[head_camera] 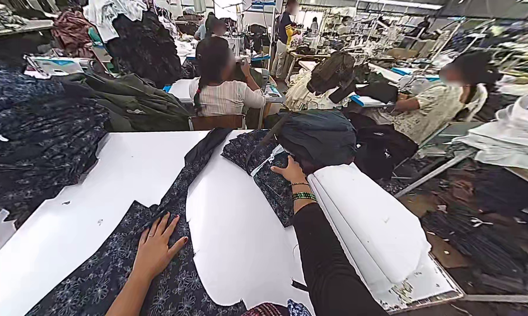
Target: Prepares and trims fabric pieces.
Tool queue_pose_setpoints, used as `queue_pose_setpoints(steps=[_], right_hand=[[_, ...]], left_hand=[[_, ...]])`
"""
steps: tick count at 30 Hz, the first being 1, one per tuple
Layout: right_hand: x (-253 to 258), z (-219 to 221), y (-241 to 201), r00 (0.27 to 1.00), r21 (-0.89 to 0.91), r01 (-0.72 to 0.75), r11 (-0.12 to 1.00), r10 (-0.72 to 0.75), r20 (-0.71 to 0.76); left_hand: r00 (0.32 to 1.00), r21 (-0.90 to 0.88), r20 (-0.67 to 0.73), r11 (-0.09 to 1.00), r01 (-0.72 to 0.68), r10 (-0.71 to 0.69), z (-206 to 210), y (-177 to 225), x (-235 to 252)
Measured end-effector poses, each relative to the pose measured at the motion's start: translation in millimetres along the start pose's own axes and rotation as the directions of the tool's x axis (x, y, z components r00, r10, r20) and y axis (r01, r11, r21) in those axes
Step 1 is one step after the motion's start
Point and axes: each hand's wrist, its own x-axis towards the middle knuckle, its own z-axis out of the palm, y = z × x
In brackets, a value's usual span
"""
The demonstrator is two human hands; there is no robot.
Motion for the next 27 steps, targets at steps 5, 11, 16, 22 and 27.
queue_pose_setpoints(steps=[5, 11, 16, 22, 27], right_hand=[[17, -17, 13, 0.997, 0.080, -0.010, 0.997, 0.004, 0.079], [12, 3, 13, 0.993, 0.319, -0.059, 0.946, 0.023, 0.113], [-19, -5, -26, 0.996, 0.745, 0.086, 0.661, -0.070, -0.052], [-43, -44, -60, 0.963, 0.732, 0.268, 0.627, -0.201, -0.180], [-74, -70, -62, 0.899, 0.741, 0.437, 0.510, -0.236, -0.368]], left_hand=[[0.999, -0.026, -0.041, 0.999, -0.030, 0.028, 2, -2, 2], [0.995, -0.043, -0.094, 0.998, -0.050, 0.045, 4, -4, 1], [0.996, -0.069, -0.081, 0.997, -0.036, 0.030, 5, -5, 3], [0.995, -0.083, -0.093, 0.995, -0.050, 0.043, 4, -6, 4], [0.993, -0.096, -0.105, 0.993, -0.064, 0.054, 3, -6, 4]])
